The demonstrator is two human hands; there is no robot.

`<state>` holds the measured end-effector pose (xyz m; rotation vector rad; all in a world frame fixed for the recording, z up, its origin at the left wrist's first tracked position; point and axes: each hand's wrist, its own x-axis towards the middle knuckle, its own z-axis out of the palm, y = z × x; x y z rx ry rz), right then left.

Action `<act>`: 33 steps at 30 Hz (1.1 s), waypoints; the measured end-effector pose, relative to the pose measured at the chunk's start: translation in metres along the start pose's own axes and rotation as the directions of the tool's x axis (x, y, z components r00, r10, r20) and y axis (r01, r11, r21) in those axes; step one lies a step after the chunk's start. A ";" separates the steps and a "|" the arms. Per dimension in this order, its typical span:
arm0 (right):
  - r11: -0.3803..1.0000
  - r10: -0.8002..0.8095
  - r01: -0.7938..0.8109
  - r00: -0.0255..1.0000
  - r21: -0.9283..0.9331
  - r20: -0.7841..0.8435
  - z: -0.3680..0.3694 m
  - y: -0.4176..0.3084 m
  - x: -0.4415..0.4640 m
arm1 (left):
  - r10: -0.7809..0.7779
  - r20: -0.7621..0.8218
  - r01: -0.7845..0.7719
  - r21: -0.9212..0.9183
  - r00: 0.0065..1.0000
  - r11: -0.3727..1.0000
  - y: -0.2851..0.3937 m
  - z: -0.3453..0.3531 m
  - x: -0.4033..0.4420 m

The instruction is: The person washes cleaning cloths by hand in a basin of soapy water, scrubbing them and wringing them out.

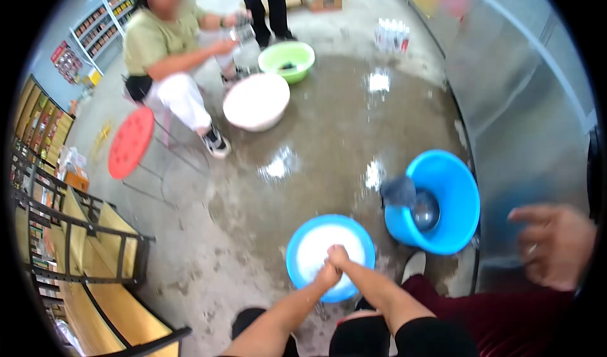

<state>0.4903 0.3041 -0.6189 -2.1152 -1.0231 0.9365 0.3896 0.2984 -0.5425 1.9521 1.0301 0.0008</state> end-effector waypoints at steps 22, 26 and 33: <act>0.960 -0.088 0.147 0.967 0.240 -0.239 -0.266 -0.409 -0.377 | -0.482 0.482 0.678 -0.587 0.731 0.442 0.221 -0.315 -0.287; 0.897 -0.021 0.132 0.966 0.421 -0.258 -0.304 -0.462 -0.477 | -0.268 0.358 0.403 -0.386 0.894 0.830 0.297 -0.315 -0.350; 0.183 0.376 0.057 0.918 0.981 -0.124 -0.285 -0.397 -0.631 | 0.411 0.857 -0.085 -0.405 0.311 0.910 0.385 -0.255 -0.459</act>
